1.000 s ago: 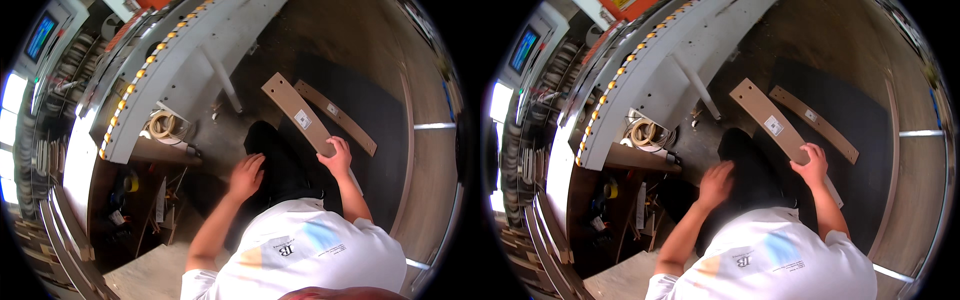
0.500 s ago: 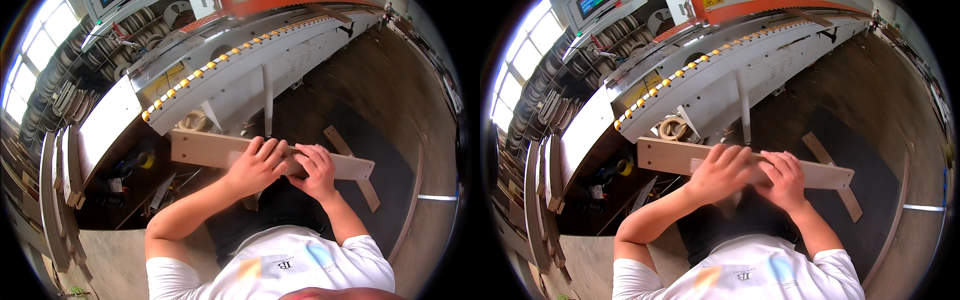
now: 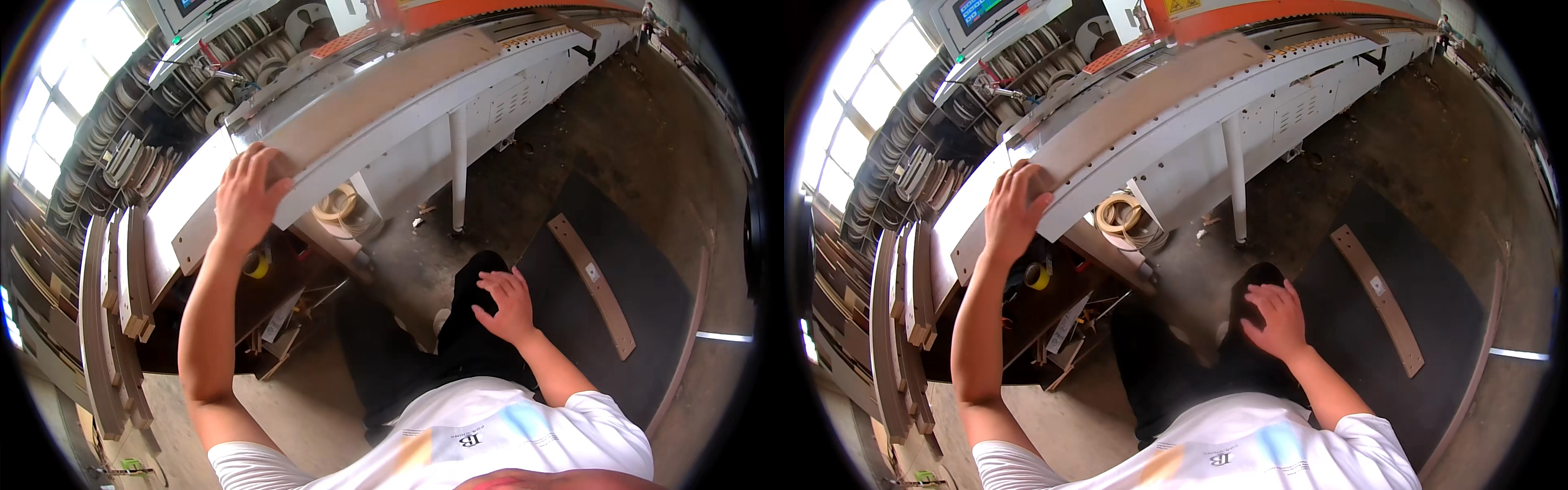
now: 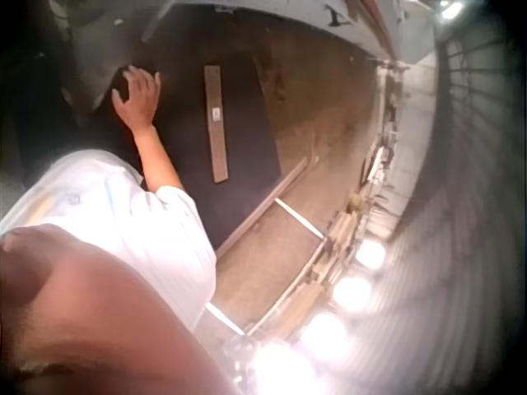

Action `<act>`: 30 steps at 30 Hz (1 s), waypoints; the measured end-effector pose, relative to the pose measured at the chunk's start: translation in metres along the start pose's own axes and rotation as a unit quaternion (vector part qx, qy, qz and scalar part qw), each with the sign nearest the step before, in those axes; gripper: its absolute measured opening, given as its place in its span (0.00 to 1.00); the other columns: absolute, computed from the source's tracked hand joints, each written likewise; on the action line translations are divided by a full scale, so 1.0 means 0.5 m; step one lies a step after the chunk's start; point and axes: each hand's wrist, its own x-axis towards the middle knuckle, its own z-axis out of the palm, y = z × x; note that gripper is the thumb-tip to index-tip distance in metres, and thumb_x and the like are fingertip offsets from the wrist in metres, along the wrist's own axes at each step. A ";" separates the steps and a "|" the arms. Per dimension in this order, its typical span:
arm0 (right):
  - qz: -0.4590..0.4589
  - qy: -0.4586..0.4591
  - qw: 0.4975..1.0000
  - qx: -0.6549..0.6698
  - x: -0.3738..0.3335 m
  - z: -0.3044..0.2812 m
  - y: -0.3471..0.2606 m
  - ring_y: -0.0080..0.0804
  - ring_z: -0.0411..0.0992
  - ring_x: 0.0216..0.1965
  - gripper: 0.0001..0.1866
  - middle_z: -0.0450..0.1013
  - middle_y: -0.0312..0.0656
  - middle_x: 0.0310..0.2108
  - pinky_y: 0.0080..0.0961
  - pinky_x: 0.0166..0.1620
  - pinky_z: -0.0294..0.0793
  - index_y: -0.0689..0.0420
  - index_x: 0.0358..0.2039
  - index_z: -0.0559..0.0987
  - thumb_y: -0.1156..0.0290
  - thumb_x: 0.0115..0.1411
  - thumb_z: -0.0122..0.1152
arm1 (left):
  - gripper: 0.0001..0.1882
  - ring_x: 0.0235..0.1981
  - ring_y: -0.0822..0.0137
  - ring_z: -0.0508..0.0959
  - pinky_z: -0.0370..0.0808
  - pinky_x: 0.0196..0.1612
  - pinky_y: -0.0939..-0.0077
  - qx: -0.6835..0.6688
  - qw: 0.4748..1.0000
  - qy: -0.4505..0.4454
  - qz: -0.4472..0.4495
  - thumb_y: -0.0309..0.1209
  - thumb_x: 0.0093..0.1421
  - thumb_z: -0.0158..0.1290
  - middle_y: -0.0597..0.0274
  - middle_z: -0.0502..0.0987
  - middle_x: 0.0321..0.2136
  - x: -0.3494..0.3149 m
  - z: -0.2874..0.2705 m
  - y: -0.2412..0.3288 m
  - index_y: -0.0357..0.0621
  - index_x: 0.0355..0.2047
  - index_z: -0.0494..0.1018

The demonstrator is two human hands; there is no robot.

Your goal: The person repeatedly picks up flat wooden boards from a pile on the floor and feeds them one by one into a large industrial machine. The person handles the boards by hand, placing them onto the machine's roller conveyor for processing.

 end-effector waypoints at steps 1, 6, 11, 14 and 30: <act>0.016 -0.022 1.000 0.004 -0.018 0.016 0.007 0.42 0.75 0.61 0.26 0.79 0.36 0.58 0.58 0.73 0.62 0.49 0.50 0.81 0.64 0.50 0.78 | 0.27 0.64 0.47 0.74 0.71 0.66 0.54 -0.026 0.999 -0.006 -0.025 0.44 0.66 0.64 0.50 0.76 0.61 0.008 0.012 -0.033 0.49 0.61 0.73; 0.049 -0.097 0.994 0.008 -0.089 0.085 0.050 0.41 0.72 0.63 0.26 0.79 0.35 0.57 0.56 0.74 0.60 0.49 0.50 0.81 0.62 0.50 0.77 | 0.23 0.58 0.49 0.77 0.72 0.62 0.55 -0.054 0.988 -0.105 -0.099 0.43 0.69 0.59 0.51 0.81 0.55 0.036 0.052 -0.186 0.49 0.61 0.75; 0.060 -0.123 0.990 0.010 -0.082 0.113 0.070 0.40 0.71 0.64 0.24 0.79 0.36 0.58 0.54 0.74 0.58 0.50 0.49 0.82 0.59 0.52 0.75 | 0.23 0.63 0.48 0.76 0.73 0.64 0.56 -0.035 0.993 -0.097 -0.052 0.39 0.70 0.57 0.52 0.78 0.62 0.062 0.120 -0.310 0.48 0.63 0.76; 0.081 -0.139 0.987 0.008 -0.061 0.120 0.082 0.41 0.69 0.67 0.25 0.77 0.37 0.60 0.54 0.76 0.56 0.49 0.50 0.82 0.58 0.53 0.75 | 0.22 0.64 0.51 0.77 0.74 0.65 0.58 0.024 0.992 -0.109 -0.057 0.42 0.71 0.55 0.60 0.79 0.63 0.116 0.148 -0.254 0.52 0.63 0.77; 0.153 -0.157 0.975 -0.029 0.078 0.214 0.135 0.40 0.61 0.73 0.22 0.73 0.34 0.65 0.55 0.76 0.53 0.48 0.50 0.82 0.55 0.57 0.72 | 0.22 0.55 0.57 0.83 0.79 0.53 0.59 0.086 0.971 -0.176 -0.138 0.49 0.73 0.52 0.71 0.83 0.55 0.289 0.235 -0.264 0.59 0.61 0.81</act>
